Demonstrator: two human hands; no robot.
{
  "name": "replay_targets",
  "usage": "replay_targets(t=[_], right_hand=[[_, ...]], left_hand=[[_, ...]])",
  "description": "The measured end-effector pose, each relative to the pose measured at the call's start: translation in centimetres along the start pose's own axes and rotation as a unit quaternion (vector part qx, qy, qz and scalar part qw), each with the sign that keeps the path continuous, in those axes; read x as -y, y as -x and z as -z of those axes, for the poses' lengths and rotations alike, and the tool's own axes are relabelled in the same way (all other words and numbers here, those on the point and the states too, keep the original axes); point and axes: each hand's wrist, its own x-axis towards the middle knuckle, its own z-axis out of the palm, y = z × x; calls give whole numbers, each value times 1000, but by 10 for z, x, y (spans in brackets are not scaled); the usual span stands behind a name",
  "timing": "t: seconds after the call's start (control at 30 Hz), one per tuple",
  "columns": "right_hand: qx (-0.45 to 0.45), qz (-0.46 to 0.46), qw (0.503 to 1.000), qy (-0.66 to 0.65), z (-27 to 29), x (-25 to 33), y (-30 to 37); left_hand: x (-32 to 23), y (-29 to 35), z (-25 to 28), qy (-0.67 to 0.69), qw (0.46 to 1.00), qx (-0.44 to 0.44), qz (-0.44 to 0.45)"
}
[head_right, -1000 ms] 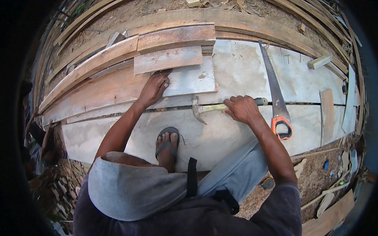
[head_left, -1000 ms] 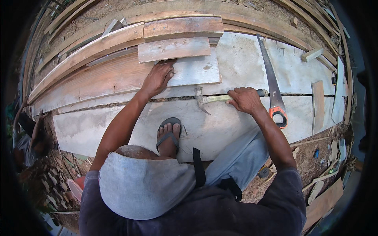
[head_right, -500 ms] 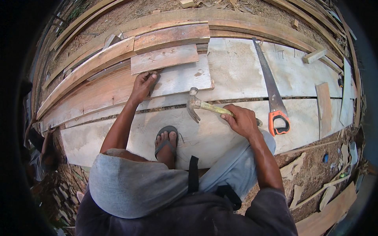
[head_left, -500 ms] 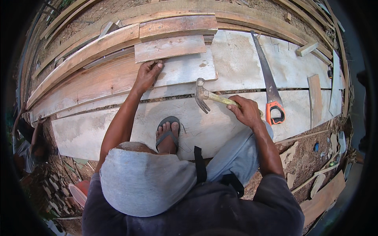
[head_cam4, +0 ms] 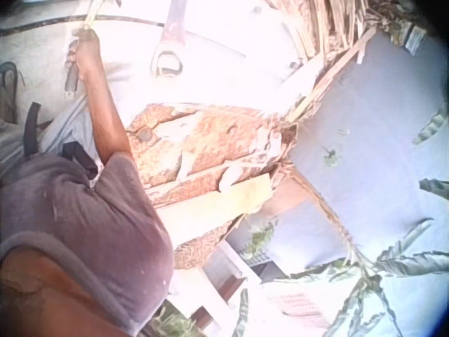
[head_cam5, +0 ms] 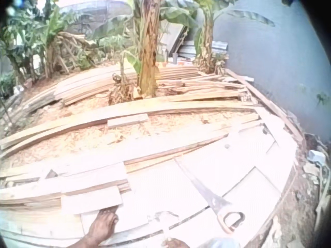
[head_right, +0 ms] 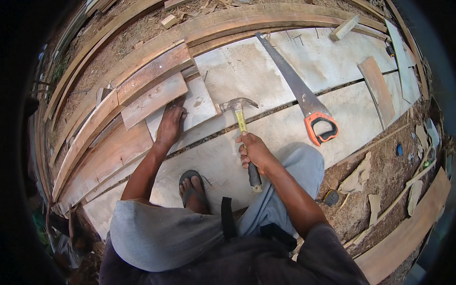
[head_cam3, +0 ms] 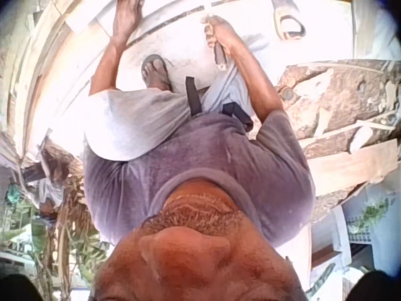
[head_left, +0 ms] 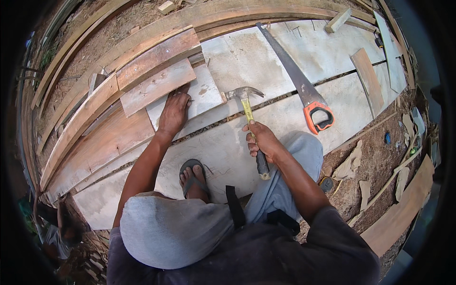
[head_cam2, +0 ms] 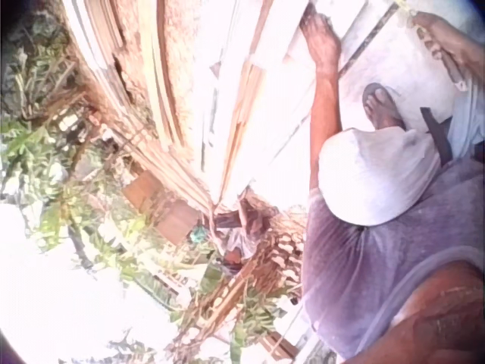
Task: The person positions small wooden planks on a curved wooden frame, secures them with nails using a hammer, and cuts a plank to size with a hand saw. The person repeatedly aligns, nails, and saws pieces to fit the frame.
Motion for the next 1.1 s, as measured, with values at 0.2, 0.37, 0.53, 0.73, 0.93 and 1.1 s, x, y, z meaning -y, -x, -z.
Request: replay_targets(t=[0.2,0.37,0.53,0.73,0.93,1.1], right_hand=[[-183,256,925,-211,33,63,22],[-313,207,897,-233,-7,40,9],[-62,-4,997,38,5,42,17],[-211,158,953,-152,24,35,2],[-83,52,994,46,1,5,-2],[-160,130,976,72,-5,8,35]], left_hand=[[6,4,-8,-19,999,-17,-27],[6,5,-9,-33,999,9,7],[5,4,-9,-40,999,22,11],[6,5,-11,-21,1000,12,20],[4,7,-3,-18,999,-32,-12],[-12,3,-1,97,987,-95,85]])
